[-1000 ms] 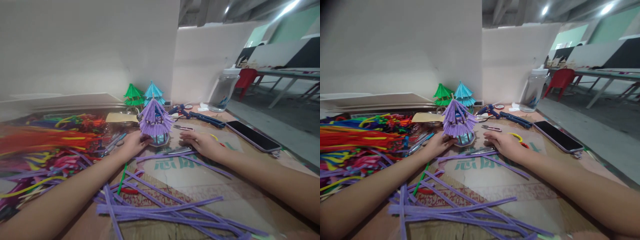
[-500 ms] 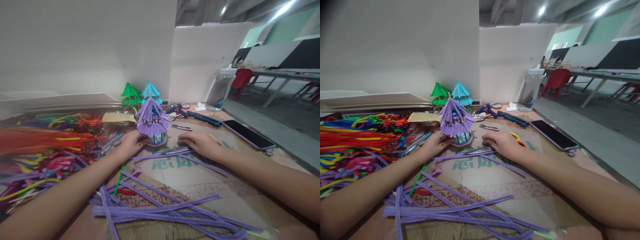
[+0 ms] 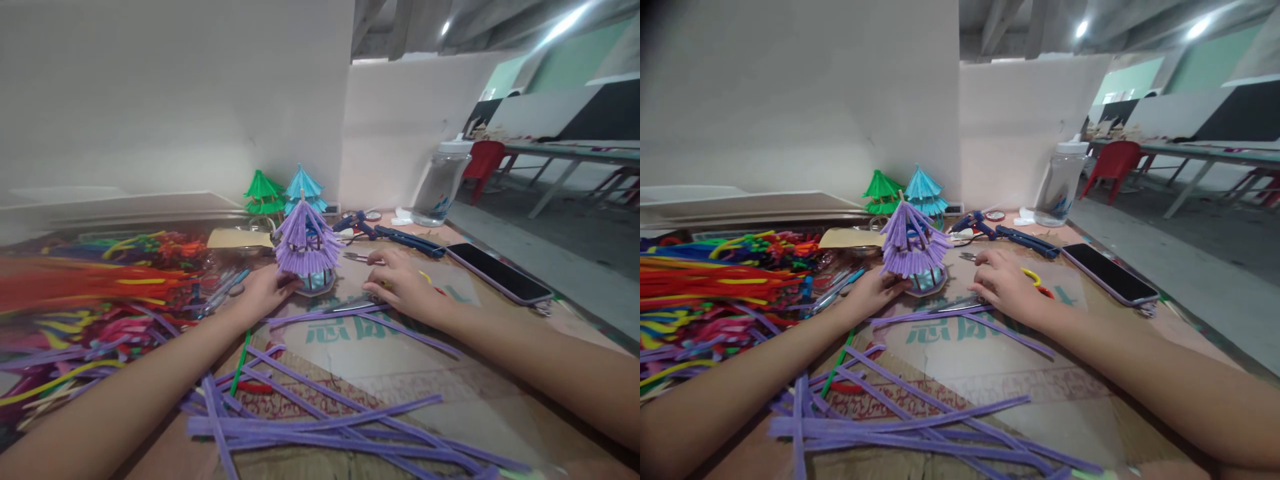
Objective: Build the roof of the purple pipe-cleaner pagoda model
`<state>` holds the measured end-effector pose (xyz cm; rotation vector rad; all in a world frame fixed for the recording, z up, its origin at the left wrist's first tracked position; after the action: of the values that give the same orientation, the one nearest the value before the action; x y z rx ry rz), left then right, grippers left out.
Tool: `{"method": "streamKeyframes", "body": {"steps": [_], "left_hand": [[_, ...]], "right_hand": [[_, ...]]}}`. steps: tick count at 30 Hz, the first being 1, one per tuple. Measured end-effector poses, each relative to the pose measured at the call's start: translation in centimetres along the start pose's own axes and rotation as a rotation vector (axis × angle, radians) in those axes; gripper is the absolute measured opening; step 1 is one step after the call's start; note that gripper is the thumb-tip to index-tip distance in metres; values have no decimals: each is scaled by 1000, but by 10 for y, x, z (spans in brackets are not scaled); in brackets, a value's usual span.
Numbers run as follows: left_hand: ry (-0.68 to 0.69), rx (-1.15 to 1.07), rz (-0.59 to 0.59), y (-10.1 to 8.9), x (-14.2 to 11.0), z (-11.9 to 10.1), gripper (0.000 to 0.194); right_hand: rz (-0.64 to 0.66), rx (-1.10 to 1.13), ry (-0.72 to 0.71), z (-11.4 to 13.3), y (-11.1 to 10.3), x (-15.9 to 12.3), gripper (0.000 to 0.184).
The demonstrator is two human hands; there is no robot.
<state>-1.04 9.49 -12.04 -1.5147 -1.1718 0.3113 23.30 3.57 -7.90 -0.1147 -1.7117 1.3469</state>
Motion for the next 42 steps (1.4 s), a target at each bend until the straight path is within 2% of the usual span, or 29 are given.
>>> {"method": "streamKeyframes", "body": {"steps": [5, 10, 12, 14, 19, 22, 25, 27, 29, 36, 40, 42], "left_hand": [[-22, 41, -8, 2, 0, 2, 35], [-58, 20, 21, 2, 1, 2, 34], [-77, -65, 99, -2, 3, -1, 34], [-94, -147, 231, -9, 2, -5, 34], [-188, 14, 574, -29, -11, -13, 31], [-163, 0, 653, -34, -19, -30, 32], [-138, 17, 710, -31, -25, -46, 23], [-134, 137, 705, -33, -26, -49, 13], [-129, 211, 684, -37, -26, -49, 15], [-106, 266, 573, -53, -21, -52, 16], [-133, 293, 522, -72, -20, -55, 15], [-167, 322, 451, -89, -18, -53, 14]], "right_hand": [[83, 87, 2, -2, 9, 2, 24], [89, 174, 8, -9, 18, -1, 19], [95, 175, 13, -11, 20, -2, 17], [107, 163, 30, -12, 21, -3, 18], [147, 149, 44, -8, 19, -1, 25], [172, 167, 43, -5, 20, 0, 26], [166, 180, 78, -10, 21, -1, 24], [162, 187, 87, -13, 23, -2, 23], [163, 190, 82, -15, 24, -3, 22], [169, 124, 68, -9, 20, -1, 34], [192, 112, 117, -12, 21, 0, 35], [192, 109, 123, -13, 22, 0, 30]]}}
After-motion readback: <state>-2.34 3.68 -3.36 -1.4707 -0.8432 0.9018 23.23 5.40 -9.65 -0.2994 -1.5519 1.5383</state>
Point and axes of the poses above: each hand's wrist, its own x-axis towards the middle knuckle, its own y-axis out of the palm, z = x × y, the point moved 8 cm from there along x, towards the middle knuckle, and after that the axes turned 1 degree about -x, right-handed, at the moved point
